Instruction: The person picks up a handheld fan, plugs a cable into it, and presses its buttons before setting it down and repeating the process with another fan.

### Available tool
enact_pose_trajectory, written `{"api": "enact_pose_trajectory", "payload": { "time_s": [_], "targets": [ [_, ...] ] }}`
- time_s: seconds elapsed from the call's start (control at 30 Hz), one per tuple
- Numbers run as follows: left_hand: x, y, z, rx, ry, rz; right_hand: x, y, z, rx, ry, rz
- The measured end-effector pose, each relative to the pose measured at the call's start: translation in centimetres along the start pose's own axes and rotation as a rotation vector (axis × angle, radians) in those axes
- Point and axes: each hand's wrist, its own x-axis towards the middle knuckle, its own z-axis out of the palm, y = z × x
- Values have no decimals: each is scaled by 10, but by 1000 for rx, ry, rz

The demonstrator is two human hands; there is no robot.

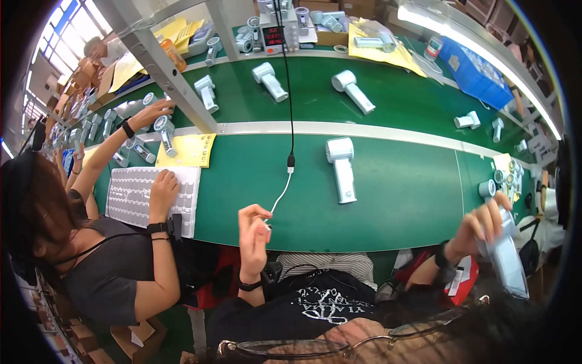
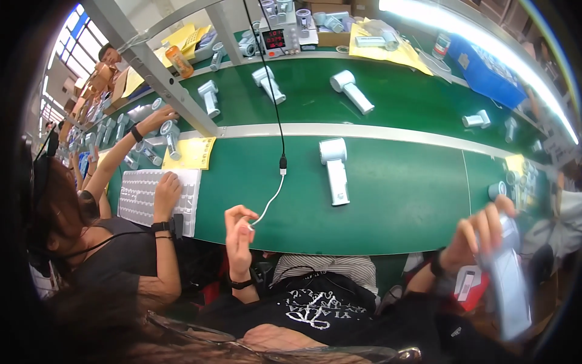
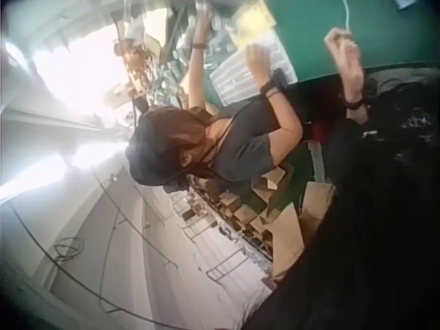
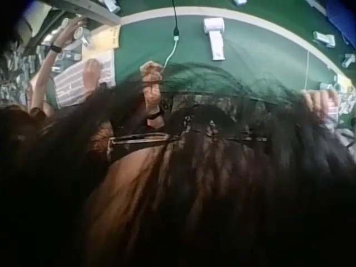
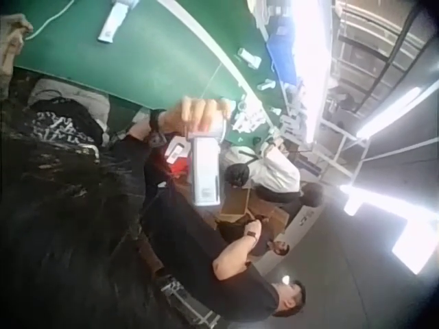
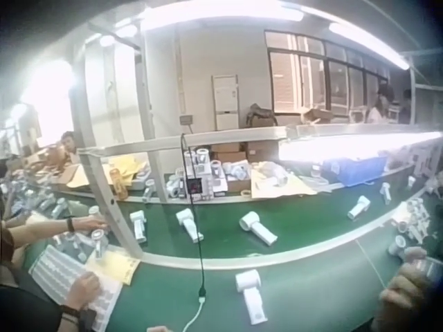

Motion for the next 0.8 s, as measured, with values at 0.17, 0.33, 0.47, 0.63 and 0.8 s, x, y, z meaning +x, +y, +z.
{"api": "enact_pose_trajectory", "payload": {
  "time_s": [0.17, 0.33, 0.47, 0.63, 0.8],
  "targets": [
    [2, 1, 21, 97, -20, -58, 12, -24, 28, -1781, -116, -516],
    [11, -5, 31, 268, -1, 73, 22, 4, 36, -1738, 292, -857],
    [12, -5, 28, 236, -46, 12, 28, -14, 3, -589, -267, 3],
    [7, -11, 29, 231, -72, -8, 77, 50, -130, -1233, 608, -240],
    [7, -4, 30, 224, -106, -13, 111, 71, -301, -1672, 903, -73]
  ]
}}
